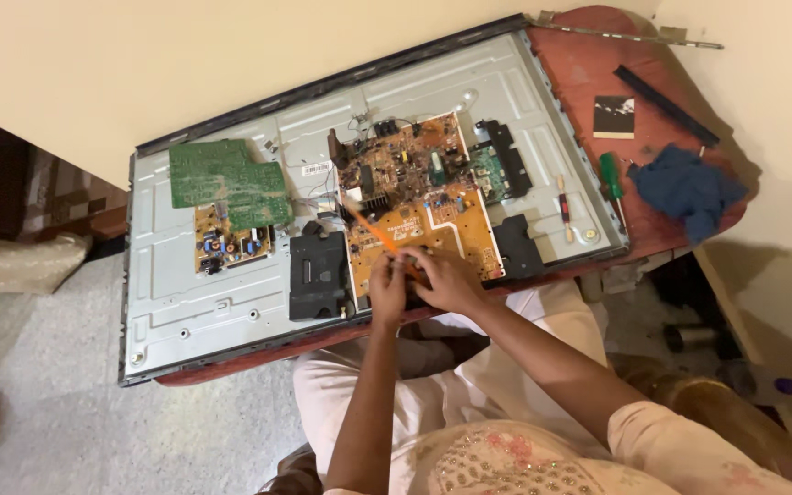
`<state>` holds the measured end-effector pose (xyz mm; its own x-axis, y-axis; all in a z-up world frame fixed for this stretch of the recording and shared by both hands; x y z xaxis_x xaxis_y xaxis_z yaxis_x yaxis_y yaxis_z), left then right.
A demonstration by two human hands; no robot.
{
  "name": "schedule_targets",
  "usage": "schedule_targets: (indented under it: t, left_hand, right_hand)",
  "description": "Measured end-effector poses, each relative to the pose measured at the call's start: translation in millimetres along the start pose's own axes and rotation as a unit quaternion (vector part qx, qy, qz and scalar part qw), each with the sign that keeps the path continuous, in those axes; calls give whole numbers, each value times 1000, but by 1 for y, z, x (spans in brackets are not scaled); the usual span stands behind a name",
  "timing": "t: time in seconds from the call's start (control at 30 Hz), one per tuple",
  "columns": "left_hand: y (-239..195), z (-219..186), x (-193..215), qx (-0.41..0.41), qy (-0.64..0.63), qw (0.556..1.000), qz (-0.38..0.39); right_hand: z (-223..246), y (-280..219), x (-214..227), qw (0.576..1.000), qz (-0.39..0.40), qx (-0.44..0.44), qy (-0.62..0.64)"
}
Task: The person uses a small orange brush to clean dust and debris from the surface of a disassembled circuit board. They repeatedly sweep the brush across various components and traces on the board, which is placed inside the back casing of a television.
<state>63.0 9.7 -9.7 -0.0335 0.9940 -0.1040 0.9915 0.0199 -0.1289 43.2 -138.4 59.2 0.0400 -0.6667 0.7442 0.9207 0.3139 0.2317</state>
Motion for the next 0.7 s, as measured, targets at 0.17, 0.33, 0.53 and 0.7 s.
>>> schedule_targets:
  t: [0.17, 0.33, 0.53, 0.7]
  left_hand:
    - [14, 22, 28, -60, -135, 984, -97]
    - [30, 56, 37, -103, -144, 981, -85]
    - [35, 43, 22, -122, 62, 988, -76]
    - [18, 0, -2, -19, 353, 927, -129]
  right_hand:
    - [7, 0, 2, 987, -47, 112, -103]
    - [-1, -1, -7, 985, 17, 106, -137]
    - [-10, -5, -12, 984, 3, 136, -113]
    - [-23, -4, -26, 973, 14, 128, -193]
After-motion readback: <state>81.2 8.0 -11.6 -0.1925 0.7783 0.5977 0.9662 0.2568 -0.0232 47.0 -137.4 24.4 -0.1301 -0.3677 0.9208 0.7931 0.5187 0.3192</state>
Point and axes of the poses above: each hand's wrist, its own y-axis towards the middle knuckle, its own x-axis out of the back of the hand, z = x × y, the point moved 4 cm from there along y, towards the middle knuckle, and after that the axes turned 5 degrees about -y, right-handed, at the moved point
